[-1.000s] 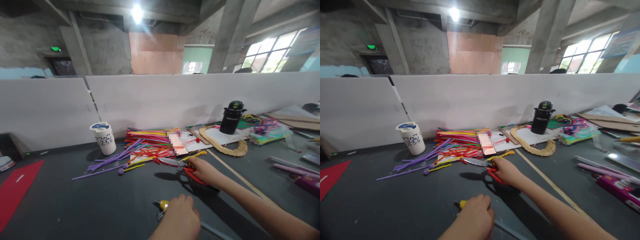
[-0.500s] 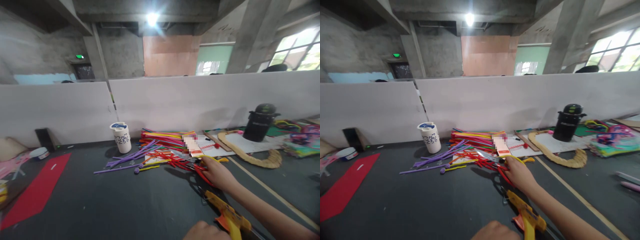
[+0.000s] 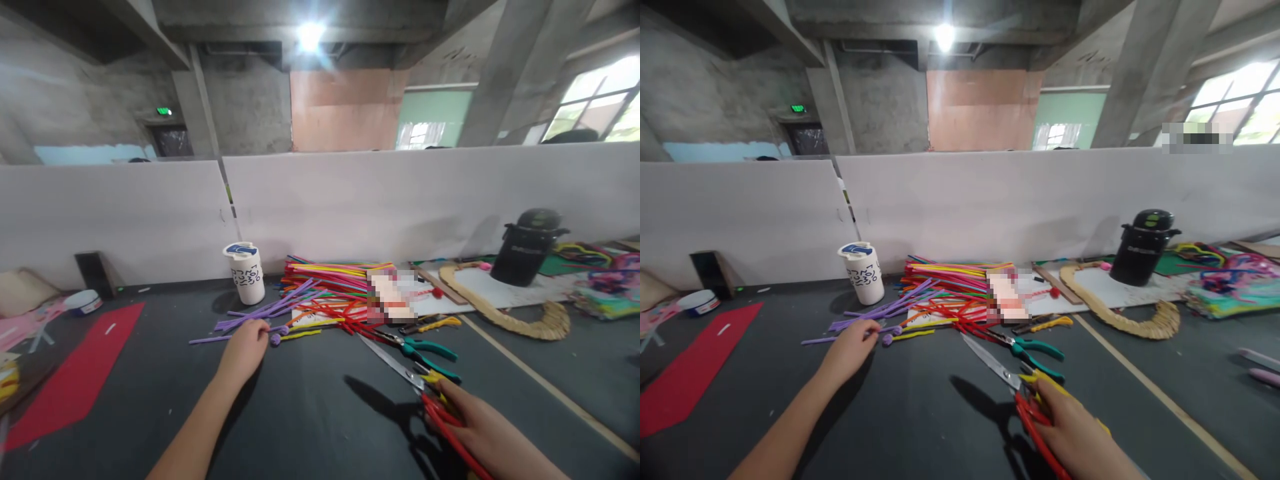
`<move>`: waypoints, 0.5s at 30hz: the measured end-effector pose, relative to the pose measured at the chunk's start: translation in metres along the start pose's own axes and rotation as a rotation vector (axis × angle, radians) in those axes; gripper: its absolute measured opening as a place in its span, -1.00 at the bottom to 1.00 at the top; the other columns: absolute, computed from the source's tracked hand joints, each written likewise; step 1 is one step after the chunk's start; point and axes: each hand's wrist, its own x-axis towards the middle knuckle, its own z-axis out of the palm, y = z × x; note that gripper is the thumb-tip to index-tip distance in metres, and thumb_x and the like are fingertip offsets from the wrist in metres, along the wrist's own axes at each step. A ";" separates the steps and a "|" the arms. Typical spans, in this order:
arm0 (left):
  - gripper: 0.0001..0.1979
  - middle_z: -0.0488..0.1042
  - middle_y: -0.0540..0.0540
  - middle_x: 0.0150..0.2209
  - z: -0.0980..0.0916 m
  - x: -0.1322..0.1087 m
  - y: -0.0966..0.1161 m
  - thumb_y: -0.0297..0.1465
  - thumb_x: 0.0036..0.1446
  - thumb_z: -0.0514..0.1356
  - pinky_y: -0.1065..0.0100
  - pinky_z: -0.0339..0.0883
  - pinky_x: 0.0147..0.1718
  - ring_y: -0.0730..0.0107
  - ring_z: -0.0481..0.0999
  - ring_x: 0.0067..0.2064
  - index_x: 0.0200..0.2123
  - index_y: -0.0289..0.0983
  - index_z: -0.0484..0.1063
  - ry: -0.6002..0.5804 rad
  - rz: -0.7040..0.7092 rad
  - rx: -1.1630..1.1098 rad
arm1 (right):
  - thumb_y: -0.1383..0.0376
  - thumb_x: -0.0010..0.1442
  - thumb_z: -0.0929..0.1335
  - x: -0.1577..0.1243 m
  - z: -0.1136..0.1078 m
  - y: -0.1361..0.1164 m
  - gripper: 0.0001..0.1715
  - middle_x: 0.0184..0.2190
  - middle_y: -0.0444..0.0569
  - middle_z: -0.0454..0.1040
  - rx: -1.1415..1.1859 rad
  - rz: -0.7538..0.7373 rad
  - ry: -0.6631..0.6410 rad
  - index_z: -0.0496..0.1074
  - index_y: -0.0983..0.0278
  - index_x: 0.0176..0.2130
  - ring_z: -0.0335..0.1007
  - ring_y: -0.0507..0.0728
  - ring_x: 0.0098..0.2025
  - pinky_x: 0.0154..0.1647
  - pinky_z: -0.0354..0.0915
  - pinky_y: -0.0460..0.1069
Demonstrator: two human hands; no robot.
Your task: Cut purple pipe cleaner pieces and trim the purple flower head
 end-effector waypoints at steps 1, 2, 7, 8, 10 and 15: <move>-0.73 0.42 -0.19 -0.15 0.002 0.006 -0.006 -0.53 0.06 -0.06 0.36 0.17 -0.18 0.30 0.38 -0.12 -0.22 -0.31 0.38 0.019 -0.013 0.011 | 0.11 -0.02 0.24 0.006 -0.004 0.002 -0.78 -0.38 0.00 0.48 -0.028 -0.010 0.024 0.29 0.19 -0.41 0.38 0.21 -0.32 -0.32 0.22 -0.01; -0.72 0.40 -0.19 -0.12 0.004 0.010 -0.010 -0.56 0.05 -0.05 0.37 0.14 -0.14 0.32 0.36 -0.08 -0.20 -0.32 0.37 0.025 -0.009 0.021 | 0.13 -0.02 0.24 0.011 -0.007 0.003 -0.80 -0.38 0.00 0.48 -0.047 -0.018 0.037 0.29 0.19 -0.40 0.38 0.21 -0.32 -0.32 0.22 -0.01; -0.78 0.41 -0.15 -0.27 0.014 0.020 -0.009 -0.56 0.04 -0.03 0.38 0.17 -0.20 0.32 0.39 -0.20 -0.34 -0.31 0.40 -0.002 0.019 0.092 | 0.15 0.01 0.23 0.014 -0.007 -0.016 -0.84 -0.51 -0.09 0.43 -0.007 -0.041 0.012 0.22 0.19 -0.45 0.35 0.15 -0.44 -0.43 0.19 -0.05; -0.78 0.41 -0.15 -0.31 0.014 0.019 -0.008 -0.55 0.05 -0.04 0.35 0.17 -0.22 0.30 0.40 -0.22 -0.38 -0.31 0.40 -0.002 0.014 0.109 | 0.15 0.02 0.24 0.012 -0.006 -0.023 -0.84 -0.50 -0.11 0.42 0.051 -0.049 -0.005 0.21 0.19 -0.44 0.34 0.13 -0.44 -0.44 0.18 -0.06; -0.77 0.40 -0.17 -0.35 0.009 0.015 -0.008 -0.54 0.06 -0.06 0.32 0.16 -0.24 0.26 0.39 -0.25 -0.45 -0.31 0.38 0.009 -0.006 0.136 | 0.18 0.01 0.26 0.008 -0.004 -0.038 -0.85 -0.46 -0.12 0.42 0.172 -0.079 -0.037 0.21 0.20 -0.44 0.34 0.09 -0.43 -0.44 0.19 -0.08; -0.83 0.37 -0.15 -0.44 -0.029 -0.007 -0.006 -0.51 -0.02 0.00 0.31 0.14 -0.38 0.23 0.37 -0.35 -0.58 -0.30 0.31 0.041 -0.104 0.114 | 0.25 -0.01 0.29 0.008 0.001 -0.073 -0.88 -0.53 -0.19 0.32 0.413 -0.138 -0.103 0.22 0.24 -0.44 0.25 0.00 -0.53 -0.50 0.17 -0.12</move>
